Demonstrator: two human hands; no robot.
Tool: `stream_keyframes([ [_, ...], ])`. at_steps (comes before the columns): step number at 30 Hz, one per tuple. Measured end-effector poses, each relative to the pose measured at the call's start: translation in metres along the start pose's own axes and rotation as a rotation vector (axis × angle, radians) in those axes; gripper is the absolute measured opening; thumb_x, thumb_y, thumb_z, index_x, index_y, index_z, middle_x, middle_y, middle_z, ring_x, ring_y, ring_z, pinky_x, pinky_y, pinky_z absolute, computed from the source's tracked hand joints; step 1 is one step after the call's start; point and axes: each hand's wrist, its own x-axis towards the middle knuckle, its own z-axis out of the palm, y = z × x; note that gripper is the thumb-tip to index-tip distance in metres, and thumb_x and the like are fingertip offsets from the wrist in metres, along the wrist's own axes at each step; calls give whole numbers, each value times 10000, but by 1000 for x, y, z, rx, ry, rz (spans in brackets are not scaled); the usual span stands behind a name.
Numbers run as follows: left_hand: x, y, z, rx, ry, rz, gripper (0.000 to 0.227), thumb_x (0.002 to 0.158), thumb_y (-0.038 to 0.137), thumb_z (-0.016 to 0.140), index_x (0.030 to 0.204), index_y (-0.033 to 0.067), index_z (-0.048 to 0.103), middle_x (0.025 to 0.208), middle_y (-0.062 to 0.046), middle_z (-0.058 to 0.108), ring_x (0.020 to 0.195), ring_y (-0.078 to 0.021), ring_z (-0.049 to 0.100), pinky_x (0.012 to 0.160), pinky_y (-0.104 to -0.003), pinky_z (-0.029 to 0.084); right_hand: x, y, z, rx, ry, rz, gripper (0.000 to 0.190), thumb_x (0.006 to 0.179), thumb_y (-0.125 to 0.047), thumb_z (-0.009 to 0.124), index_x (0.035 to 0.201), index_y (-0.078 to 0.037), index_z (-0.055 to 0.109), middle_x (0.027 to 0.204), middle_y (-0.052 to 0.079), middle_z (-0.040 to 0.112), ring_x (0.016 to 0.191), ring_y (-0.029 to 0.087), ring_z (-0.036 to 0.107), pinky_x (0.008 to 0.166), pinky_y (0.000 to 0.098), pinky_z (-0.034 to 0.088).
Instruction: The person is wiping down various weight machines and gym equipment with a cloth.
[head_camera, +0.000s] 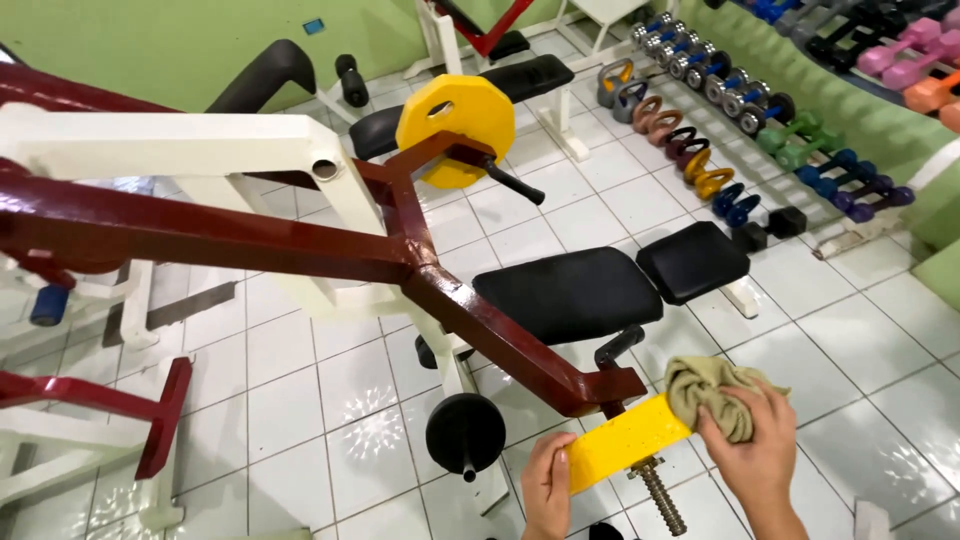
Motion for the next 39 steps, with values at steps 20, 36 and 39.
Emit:
stream_keyframes([
  [20,4,19,45,436,187,-48,254,970,233,533,1028,113,749,983,-15,778,853,-173,650,799,-300,503,-3,34,3,424,-92,-200,527,636,-126,842,1136,-85,681,1453,162,523,1424,395,499,1181,584,504],
  [36,11,26,57,515,381,74,190,902,169,592,866,103,767,813,9,768,711,-166,626,731,-303,474,-4,-5,-5,296,-199,-394,461,533,-257,875,978,-206,766,1331,53,633,1334,294,560,1166,573,410],
  [39,16,23,62,632,361,90,192,930,202,573,892,139,750,850,23,743,790,-165,612,826,-319,443,9,37,0,371,-153,-148,338,716,-146,778,1038,-67,713,1294,171,606,1235,330,599,1077,515,511],
])
